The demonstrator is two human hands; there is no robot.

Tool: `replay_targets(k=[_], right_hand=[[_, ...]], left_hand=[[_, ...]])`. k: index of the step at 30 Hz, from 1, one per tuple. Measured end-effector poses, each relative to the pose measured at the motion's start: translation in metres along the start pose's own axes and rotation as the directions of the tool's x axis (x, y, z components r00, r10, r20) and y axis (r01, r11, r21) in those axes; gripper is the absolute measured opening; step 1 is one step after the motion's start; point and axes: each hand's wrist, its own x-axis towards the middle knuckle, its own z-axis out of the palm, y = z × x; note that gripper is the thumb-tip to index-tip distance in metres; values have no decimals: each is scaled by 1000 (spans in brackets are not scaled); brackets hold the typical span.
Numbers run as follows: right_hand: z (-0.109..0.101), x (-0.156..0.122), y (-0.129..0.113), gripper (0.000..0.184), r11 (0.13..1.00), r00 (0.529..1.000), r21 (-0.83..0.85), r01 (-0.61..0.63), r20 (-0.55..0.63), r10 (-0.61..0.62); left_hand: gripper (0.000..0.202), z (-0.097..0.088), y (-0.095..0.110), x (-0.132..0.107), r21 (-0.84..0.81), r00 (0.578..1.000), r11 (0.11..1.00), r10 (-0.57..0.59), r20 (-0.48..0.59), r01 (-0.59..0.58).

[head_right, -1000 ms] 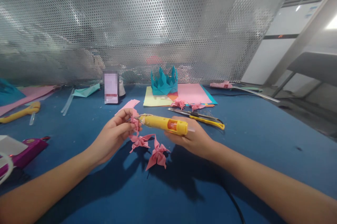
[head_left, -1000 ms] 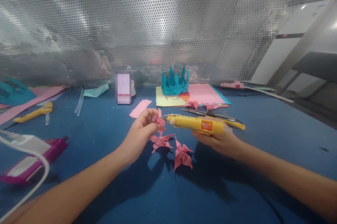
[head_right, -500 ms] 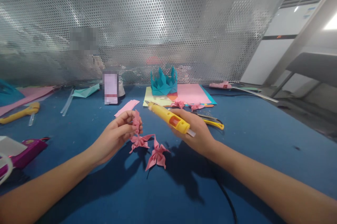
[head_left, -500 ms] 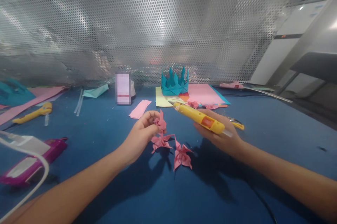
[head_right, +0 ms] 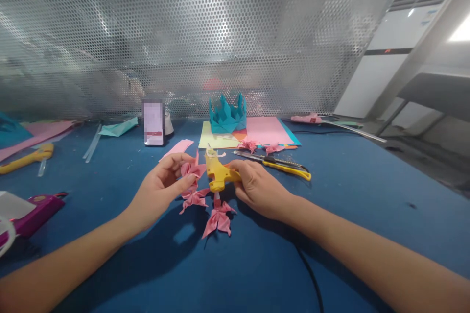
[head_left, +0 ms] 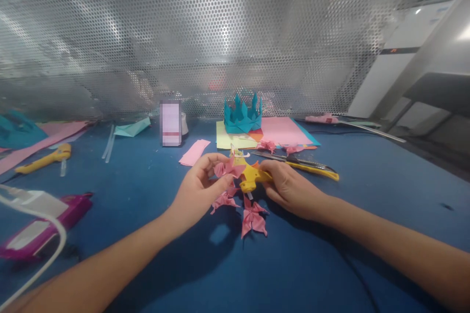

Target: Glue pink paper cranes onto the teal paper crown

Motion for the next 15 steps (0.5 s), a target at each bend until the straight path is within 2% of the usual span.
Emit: replay_targets(k=[8, 10, 13, 15], right_hand=[[-3, 4, -1, 30, 999, 998, -14, 31, 60, -30], [-8, 5, -3, 25, 1000, 1000, -8, 6, -3, -6], [-19, 6, -12, 20, 997, 981, 78, -28, -190, 42], [-25, 6, -19, 25, 989, 973, 149, -1, -227, 35]], left_hand=[[25, -1, -6, -1, 50, 995, 998, -45, 85, 41], [24, -1, -8, -3, 80, 991, 995, -64, 117, 55], [23, 1, -11, -6, 155, 983, 986, -93, 157, 69], [24, 2, -12, -8, 194, 977, 978, -112, 182, 76]])
